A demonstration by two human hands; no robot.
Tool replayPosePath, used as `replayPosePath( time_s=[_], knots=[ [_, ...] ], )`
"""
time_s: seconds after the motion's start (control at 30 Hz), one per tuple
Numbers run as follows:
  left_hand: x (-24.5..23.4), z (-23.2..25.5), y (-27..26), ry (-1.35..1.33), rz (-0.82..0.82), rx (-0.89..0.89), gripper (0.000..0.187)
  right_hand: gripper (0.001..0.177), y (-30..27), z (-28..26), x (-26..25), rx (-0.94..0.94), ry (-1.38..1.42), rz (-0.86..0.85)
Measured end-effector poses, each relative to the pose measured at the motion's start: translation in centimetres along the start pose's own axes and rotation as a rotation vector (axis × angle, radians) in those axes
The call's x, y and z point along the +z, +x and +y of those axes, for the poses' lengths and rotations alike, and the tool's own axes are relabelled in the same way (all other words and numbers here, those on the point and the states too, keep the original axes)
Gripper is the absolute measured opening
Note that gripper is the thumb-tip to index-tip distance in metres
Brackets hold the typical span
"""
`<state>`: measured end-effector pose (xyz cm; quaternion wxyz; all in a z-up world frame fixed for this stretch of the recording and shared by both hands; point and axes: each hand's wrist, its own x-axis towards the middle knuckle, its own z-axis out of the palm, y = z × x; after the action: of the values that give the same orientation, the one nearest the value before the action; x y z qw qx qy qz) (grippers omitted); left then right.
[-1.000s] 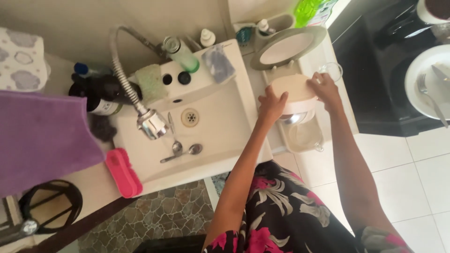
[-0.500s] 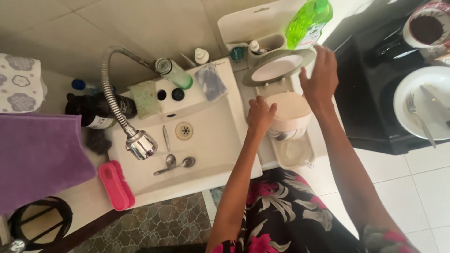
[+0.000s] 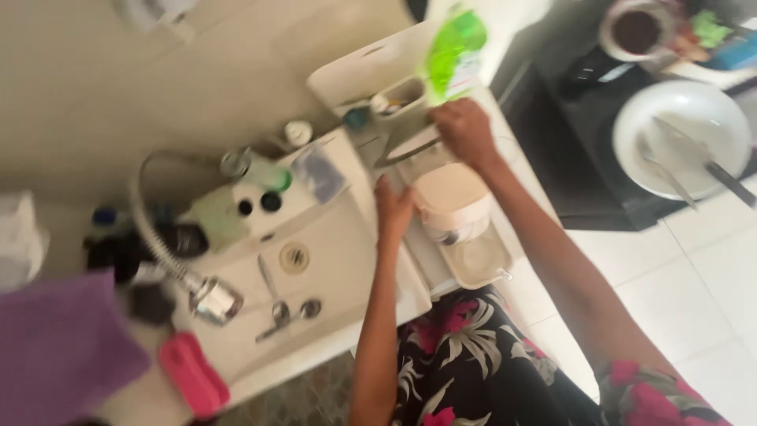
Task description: Washing various kitchen items including cups, bowls, a frying pan, a plate, and cutlery in a sink using a sponge.
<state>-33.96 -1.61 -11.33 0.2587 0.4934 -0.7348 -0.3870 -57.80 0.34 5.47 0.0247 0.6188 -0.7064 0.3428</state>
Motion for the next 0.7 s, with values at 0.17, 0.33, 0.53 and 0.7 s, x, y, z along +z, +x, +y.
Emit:
replayPosePath(
  time_s=[0.17,0.33,0.53,0.7],
  knots=[
    [-2.6,1.9,-0.4,-0.128,-0.073,-0.047,0.061,0.026,-2.0,-5.0,-8.3,-0.186,-0.149,0.208],
    [-6.5,15.3,-2.3,-0.593,-0.109,-0.129,0.060,0.041,-7.3,-9.3,-17.1,-0.033,-0.126,0.420],
    [0.0,21.1,-6.7,-1.120,-0.489,-0.192,0.059,0.021,-17.3,-10.7,-25.5,0.534,0.125,0.737],
    [6.4,26.4,-15.5,-0.937,-0.816,-0.309,0.059,0.031,-31.5,-6.6,-30.5,1.165,0.120,0.793]
  ],
)
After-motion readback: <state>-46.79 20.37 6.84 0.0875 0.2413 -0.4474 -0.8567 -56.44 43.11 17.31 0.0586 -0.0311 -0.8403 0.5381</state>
